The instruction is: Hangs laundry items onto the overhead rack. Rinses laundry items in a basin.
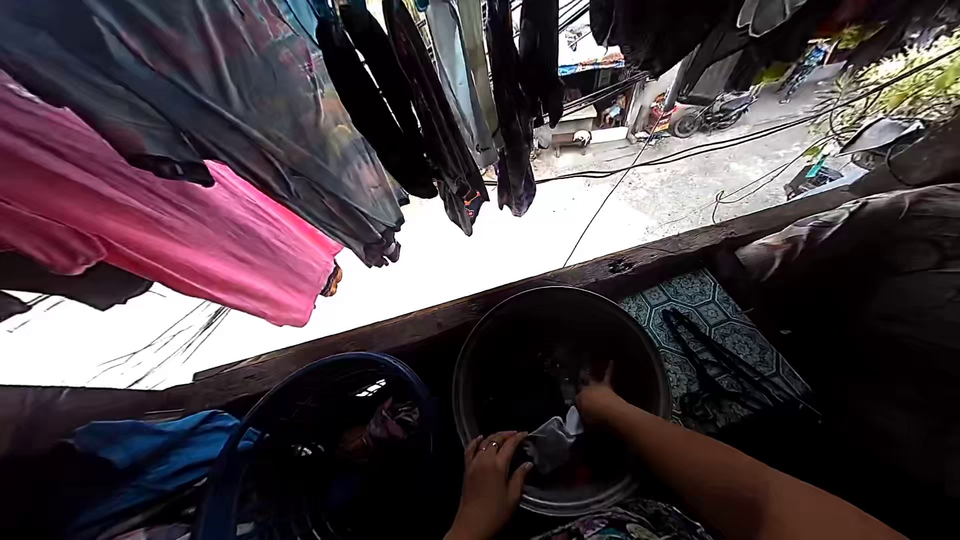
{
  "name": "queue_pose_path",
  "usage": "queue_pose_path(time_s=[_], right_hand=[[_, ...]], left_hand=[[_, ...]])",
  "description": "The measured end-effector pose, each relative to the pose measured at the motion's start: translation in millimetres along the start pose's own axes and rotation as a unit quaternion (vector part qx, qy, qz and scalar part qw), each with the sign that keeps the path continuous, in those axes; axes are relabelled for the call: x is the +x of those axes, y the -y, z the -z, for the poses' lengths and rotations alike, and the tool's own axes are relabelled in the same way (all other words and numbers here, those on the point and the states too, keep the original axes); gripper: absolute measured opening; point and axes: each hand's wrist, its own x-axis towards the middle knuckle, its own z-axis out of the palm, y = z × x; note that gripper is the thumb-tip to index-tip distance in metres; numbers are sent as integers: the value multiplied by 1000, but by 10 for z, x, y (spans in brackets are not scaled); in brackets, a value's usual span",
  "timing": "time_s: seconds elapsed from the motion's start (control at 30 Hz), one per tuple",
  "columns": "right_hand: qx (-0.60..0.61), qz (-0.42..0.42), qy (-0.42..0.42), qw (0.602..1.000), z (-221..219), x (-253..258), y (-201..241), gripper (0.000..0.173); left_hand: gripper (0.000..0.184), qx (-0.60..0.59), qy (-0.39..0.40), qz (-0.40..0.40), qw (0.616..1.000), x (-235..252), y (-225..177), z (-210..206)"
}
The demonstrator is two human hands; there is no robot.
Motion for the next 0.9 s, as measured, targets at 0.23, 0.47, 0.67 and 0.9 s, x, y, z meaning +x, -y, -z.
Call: queue_pose_path(time_s=[0.23,0.47,0.67,0.9], right_hand=[[-27,-7,106,994,145,-336,188,45],[234,59,-194,951,474,119,-81,44],[248,35,-149,957,232,562,376,117],[353,42,-173,919,83,187,241,39]], left_hand=[[33,3,-11,-68,998,-62,232,7],[34,51,29,-51,997,-12,213,-32],[35,52,38,-51,997,1,200,-19],[36,56,30,-77,995,-30,253,-23]])
